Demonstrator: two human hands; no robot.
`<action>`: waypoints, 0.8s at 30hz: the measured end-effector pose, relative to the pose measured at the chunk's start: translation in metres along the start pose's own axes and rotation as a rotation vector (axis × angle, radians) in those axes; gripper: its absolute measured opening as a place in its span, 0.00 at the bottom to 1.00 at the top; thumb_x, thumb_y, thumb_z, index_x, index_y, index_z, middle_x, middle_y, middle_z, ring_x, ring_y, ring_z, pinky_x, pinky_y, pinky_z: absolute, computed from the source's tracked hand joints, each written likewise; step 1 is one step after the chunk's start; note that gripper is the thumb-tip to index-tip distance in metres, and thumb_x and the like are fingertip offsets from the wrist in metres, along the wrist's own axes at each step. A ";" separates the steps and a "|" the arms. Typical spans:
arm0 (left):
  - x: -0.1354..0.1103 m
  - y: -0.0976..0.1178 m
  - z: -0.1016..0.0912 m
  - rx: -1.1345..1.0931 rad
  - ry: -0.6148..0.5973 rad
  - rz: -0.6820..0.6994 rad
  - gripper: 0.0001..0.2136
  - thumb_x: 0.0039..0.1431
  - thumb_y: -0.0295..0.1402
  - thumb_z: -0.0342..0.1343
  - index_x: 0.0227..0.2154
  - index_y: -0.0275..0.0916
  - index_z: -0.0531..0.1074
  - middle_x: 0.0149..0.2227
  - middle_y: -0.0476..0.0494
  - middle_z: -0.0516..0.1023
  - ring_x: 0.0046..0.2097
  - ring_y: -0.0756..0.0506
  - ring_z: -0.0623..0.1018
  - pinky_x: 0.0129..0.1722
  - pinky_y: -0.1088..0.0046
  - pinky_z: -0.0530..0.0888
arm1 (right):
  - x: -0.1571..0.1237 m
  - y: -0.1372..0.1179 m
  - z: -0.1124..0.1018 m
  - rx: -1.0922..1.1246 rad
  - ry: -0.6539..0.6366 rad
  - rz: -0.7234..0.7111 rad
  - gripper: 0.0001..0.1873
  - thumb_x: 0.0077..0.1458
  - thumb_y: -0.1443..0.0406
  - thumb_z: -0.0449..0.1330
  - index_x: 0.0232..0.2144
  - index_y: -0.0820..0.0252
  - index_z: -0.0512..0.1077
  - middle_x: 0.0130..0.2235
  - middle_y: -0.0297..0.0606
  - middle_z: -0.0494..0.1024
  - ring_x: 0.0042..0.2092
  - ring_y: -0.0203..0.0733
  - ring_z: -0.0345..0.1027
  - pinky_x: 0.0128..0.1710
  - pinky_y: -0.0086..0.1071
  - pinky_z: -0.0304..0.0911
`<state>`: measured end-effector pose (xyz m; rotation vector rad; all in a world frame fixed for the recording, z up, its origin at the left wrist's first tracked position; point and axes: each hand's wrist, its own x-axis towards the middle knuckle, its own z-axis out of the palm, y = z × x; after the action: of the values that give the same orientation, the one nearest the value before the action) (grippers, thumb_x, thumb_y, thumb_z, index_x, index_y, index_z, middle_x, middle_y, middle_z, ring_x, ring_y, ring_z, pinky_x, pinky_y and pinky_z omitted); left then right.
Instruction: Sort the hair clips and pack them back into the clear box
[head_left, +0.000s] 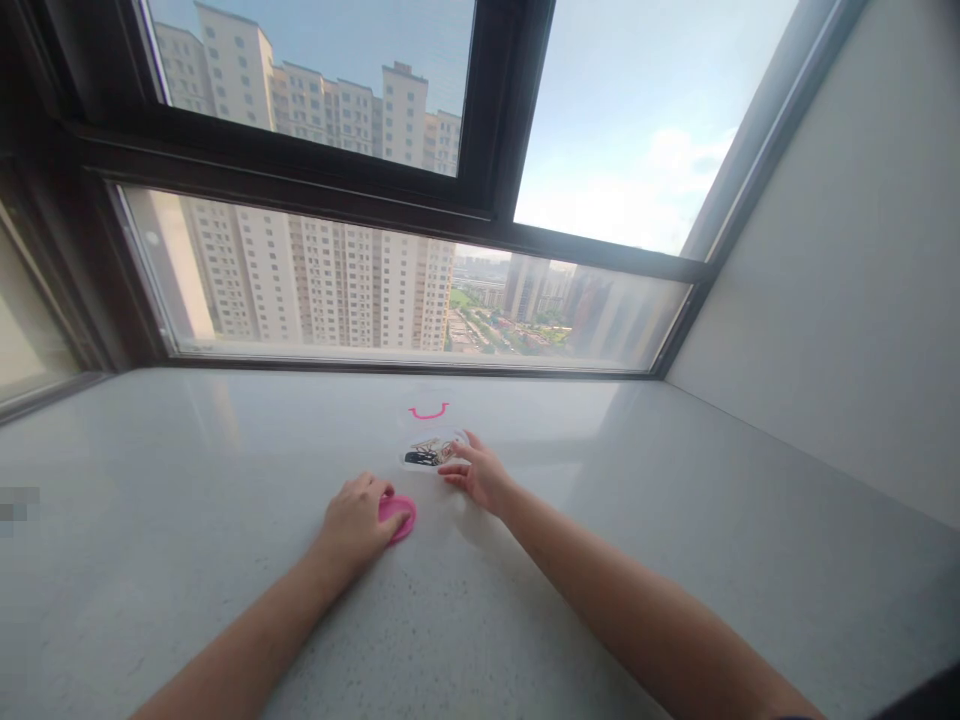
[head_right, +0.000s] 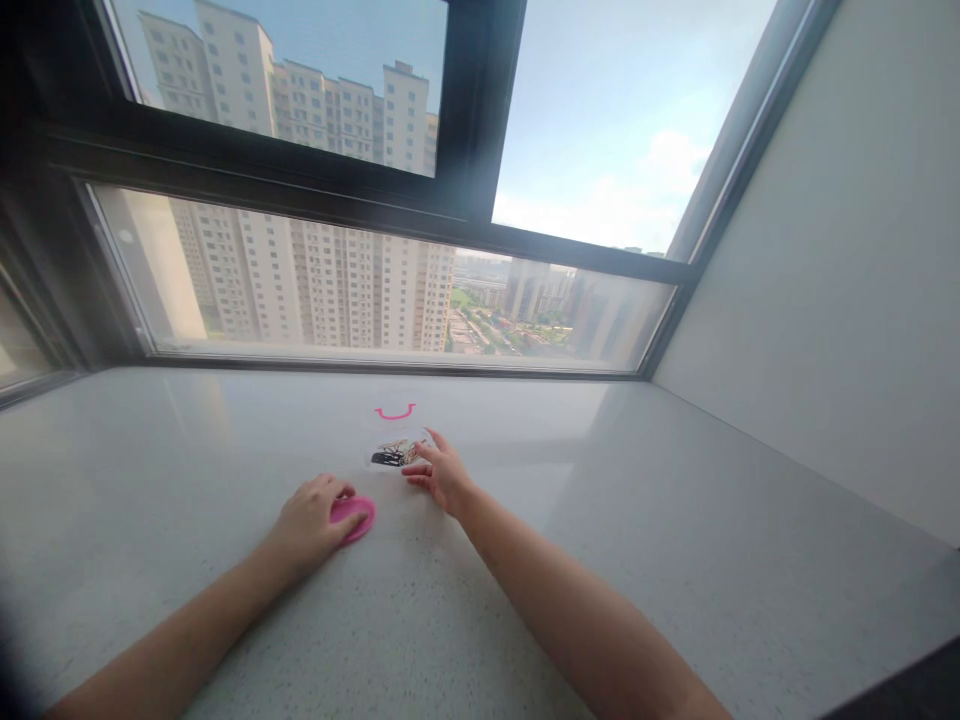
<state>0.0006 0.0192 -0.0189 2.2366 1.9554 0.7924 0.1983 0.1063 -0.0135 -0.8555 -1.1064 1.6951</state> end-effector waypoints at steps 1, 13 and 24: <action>0.001 0.000 -0.003 -0.004 -0.004 -0.006 0.13 0.50 0.42 0.53 0.31 0.39 0.73 0.35 0.39 0.75 0.40 0.39 0.73 0.40 0.63 0.67 | 0.005 0.000 0.006 -0.007 0.003 0.000 0.29 0.47 0.59 0.61 0.52 0.48 0.58 0.43 0.36 0.72 0.27 0.31 0.71 0.25 0.25 0.64; 0.011 -0.028 -0.032 -0.145 0.118 -0.060 0.13 0.51 0.43 0.51 0.26 0.40 0.73 0.24 0.47 0.75 0.29 0.45 0.75 0.32 0.71 0.69 | 0.054 0.032 0.070 -0.090 0.069 -0.121 0.34 0.45 0.58 0.62 0.56 0.51 0.59 0.33 0.32 0.68 0.24 0.27 0.59 0.25 0.23 0.61; 0.019 -0.049 -0.010 -0.185 0.323 -0.358 0.35 0.50 0.52 0.47 0.51 0.26 0.59 0.46 0.23 0.71 0.48 0.31 0.72 0.46 0.55 0.69 | 0.041 0.034 0.060 -0.194 -0.105 -0.210 0.38 0.36 0.68 0.64 0.53 0.51 0.64 0.42 0.36 0.68 0.31 0.32 0.65 0.30 0.26 0.62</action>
<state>-0.0467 0.0438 -0.0217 1.6710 2.2171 1.2769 0.1204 0.1203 -0.0267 -0.7465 -1.3990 1.4895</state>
